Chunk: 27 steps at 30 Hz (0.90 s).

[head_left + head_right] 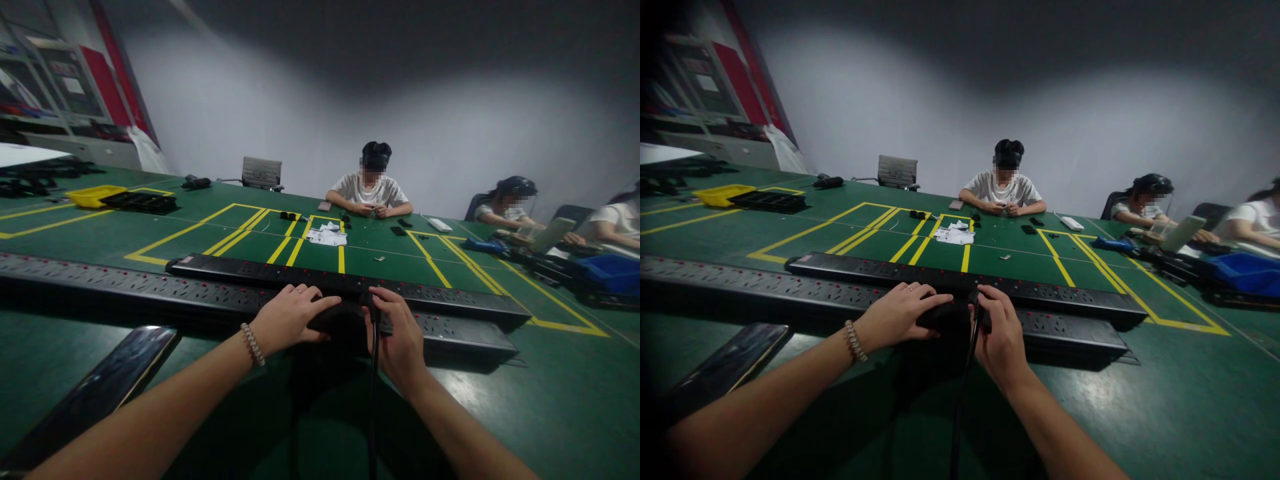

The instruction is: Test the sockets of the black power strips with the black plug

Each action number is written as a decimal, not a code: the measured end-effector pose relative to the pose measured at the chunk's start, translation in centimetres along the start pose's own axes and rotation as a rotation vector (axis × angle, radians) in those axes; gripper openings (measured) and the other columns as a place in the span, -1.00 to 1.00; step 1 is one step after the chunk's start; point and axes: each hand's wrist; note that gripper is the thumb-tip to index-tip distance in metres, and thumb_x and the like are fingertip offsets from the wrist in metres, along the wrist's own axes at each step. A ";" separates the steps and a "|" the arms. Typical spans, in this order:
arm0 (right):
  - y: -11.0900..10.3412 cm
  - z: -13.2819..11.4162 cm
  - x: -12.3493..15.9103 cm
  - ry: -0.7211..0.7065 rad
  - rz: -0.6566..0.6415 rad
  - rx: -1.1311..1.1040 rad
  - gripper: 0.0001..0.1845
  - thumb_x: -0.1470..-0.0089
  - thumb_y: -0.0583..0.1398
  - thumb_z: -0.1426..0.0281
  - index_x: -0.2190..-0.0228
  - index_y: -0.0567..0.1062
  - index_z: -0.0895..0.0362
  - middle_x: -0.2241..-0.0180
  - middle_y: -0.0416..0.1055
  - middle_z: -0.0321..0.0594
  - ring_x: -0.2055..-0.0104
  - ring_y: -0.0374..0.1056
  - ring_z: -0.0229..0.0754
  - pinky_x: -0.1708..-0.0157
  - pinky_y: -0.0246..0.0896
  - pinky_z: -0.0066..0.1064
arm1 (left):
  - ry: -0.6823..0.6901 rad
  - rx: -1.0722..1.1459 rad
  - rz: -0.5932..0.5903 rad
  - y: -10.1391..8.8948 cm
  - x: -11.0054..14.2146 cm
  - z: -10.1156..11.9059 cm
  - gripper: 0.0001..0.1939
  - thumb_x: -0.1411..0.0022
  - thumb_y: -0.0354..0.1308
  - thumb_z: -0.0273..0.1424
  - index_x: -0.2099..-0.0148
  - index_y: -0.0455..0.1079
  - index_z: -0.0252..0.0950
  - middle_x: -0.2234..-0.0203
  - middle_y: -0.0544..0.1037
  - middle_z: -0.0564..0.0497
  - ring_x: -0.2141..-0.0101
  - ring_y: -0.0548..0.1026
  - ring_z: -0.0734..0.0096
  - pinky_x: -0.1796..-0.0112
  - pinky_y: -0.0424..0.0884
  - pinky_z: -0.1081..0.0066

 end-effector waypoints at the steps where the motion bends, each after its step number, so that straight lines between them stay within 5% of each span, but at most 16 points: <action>1: 0.0 0.2 0.1 0.005 0.000 -0.002 -0.72 -0.16 0.24 0.56 0.10 0.41 0.08 0.00 0.48 -0.03 -0.03 0.46 -0.05 -0.01 0.43 -0.12 | 0.003 0.008 -0.008 0.0 -0.1 -0.3 -0.27 -0.23 0.26 0.01 -0.36 0.14 0.00 -0.01 0.47 -0.06 0.06 0.45 0.07 0.06 0.29 0.16; 10: 0.4 0.7 0.6 0.033 -0.060 -0.072 -0.72 -0.16 0.24 0.54 0.09 0.41 0.07 0.02 0.50 -0.05 0.01 0.49 -0.07 0.01 0.45 -0.14 | -0.049 0.067 -0.013 -1.4 1.1 -2.8 -0.13 -0.06 0.35 -0.02 -0.32 0.18 -0.23 0.04 0.51 -0.13 0.09 0.49 0.05 0.06 0.35 0.17; 21: 0.9 -0.5 -0.1 0.036 -0.263 -0.067 -0.75 -0.19 0.20 0.55 0.09 0.47 0.10 0.01 0.50 0.01 -0.02 0.47 -0.02 -0.01 0.46 -0.12 | -0.004 0.058 0.044 -1.1 0.7 -0.2 -0.28 -0.22 0.21 -0.10 -0.33 0.16 -0.26 -0.02 0.48 -0.14 0.05 0.45 0.05 0.06 0.32 0.13; 27: 1.1 -0.9 -0.3 0.027 -0.313 -0.022 -0.78 -0.20 0.18 0.55 0.12 0.48 0.12 0.04 0.51 0.03 0.01 0.47 0.01 0.02 0.46 -0.10 | 0.011 0.041 0.031 -1.0 0.7 0.7 -0.34 -0.25 0.18 -0.07 -0.33 0.19 -0.08 -0.04 0.45 -0.11 0.05 0.44 0.04 0.08 0.30 0.11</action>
Point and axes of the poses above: each hand's wrist, its own x-axis away from the middle knuckle, its own y-axis out of the palm, z = x × y
